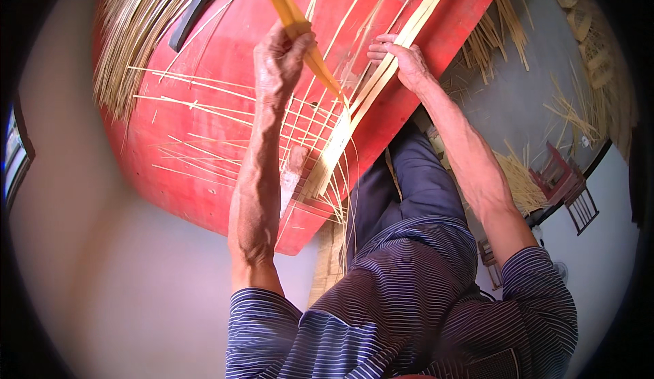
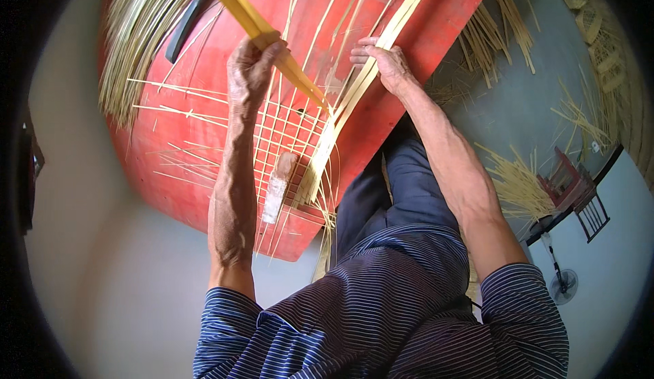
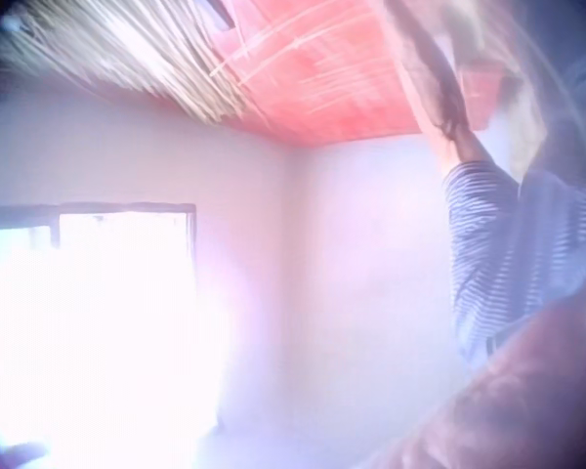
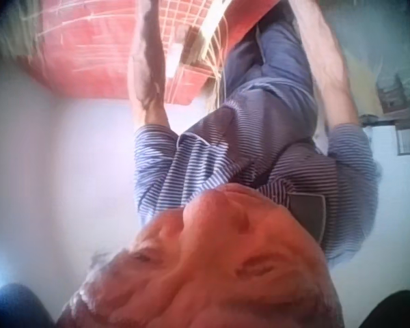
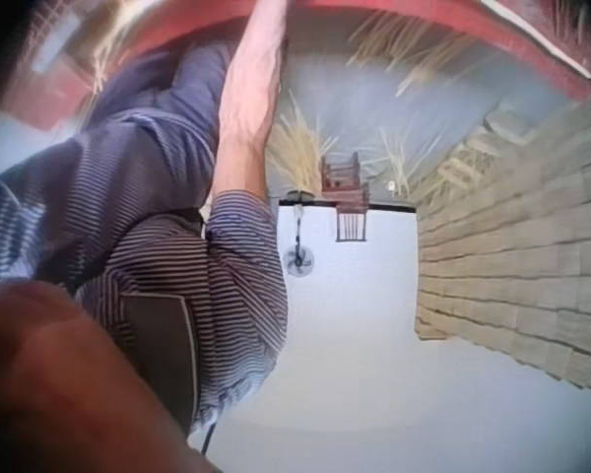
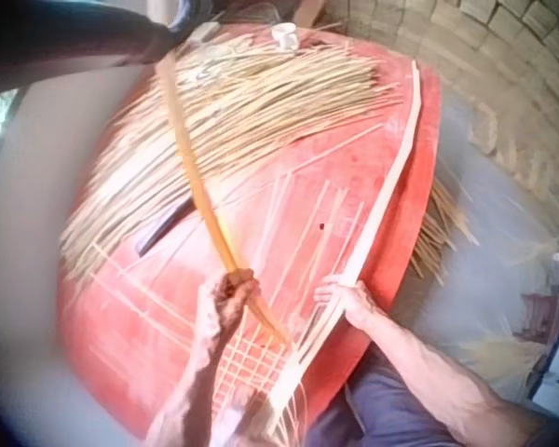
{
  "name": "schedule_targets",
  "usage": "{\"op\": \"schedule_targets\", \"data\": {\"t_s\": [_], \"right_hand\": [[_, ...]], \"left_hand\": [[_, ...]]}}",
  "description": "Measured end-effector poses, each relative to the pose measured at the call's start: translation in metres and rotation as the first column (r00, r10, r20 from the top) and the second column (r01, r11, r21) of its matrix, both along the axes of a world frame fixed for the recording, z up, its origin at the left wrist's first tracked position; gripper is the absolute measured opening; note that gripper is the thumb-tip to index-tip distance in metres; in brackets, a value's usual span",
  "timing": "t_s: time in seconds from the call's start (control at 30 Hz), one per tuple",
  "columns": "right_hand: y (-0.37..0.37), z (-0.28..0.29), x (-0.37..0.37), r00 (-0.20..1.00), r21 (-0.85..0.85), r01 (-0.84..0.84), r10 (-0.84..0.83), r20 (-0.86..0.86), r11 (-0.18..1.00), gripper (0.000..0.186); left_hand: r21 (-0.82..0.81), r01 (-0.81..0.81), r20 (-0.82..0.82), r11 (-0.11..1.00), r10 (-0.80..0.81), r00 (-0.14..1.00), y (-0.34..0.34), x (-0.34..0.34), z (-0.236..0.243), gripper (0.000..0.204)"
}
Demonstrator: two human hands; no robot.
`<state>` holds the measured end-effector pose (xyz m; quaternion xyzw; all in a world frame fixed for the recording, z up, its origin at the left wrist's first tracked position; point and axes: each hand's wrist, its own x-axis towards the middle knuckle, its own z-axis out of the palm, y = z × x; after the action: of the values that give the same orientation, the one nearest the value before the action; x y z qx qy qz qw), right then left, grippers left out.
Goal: The person weaves thin bamboo strips by hand on a red work surface, interlacing them into a mat-like structure. The person repeatedly picks up strips, aligns them, and presses them into place.
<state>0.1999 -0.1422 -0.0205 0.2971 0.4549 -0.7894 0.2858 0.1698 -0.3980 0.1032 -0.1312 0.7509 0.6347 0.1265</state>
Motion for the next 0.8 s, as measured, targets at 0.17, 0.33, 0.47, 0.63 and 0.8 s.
{"op": "schedule_targets", "data": {"t_s": [0.17,0.33,0.47,0.63,0.8], "right_hand": [[-0.001,0.001,-0.001,1.000,0.003,-0.011,0.011,0.012,1.000,0.023],[-0.003,0.007,-0.003,1.000,0.031,0.018,-0.019,0.024,0.999,0.018],[-0.005,0.001,0.003,0.994,0.040,0.103,-0.104,0.032,0.994,0.011],[-0.024,0.008,0.025,0.985,0.217,0.095,-0.124,0.122,0.971,0.018],[-0.027,0.007,0.037,0.981,0.143,0.072,-0.096,0.168,0.987,0.018]], "left_hand": [[0.022,-0.118,0.014,0.993,0.117,0.993,-0.022,0.015,0.001,0.018],[0.115,-0.482,-0.070,0.869,0.491,0.869,-0.055,0.040,-0.032,0.014],[0.090,-0.593,0.022,0.800,0.593,0.805,-0.083,0.072,-0.053,0.022],[0.110,-0.708,0.272,0.698,0.663,0.697,-0.083,0.074,-0.058,0.032],[-0.557,-0.480,-0.056,0.678,0.546,0.836,-0.043,0.063,-0.032,0.024]]}}
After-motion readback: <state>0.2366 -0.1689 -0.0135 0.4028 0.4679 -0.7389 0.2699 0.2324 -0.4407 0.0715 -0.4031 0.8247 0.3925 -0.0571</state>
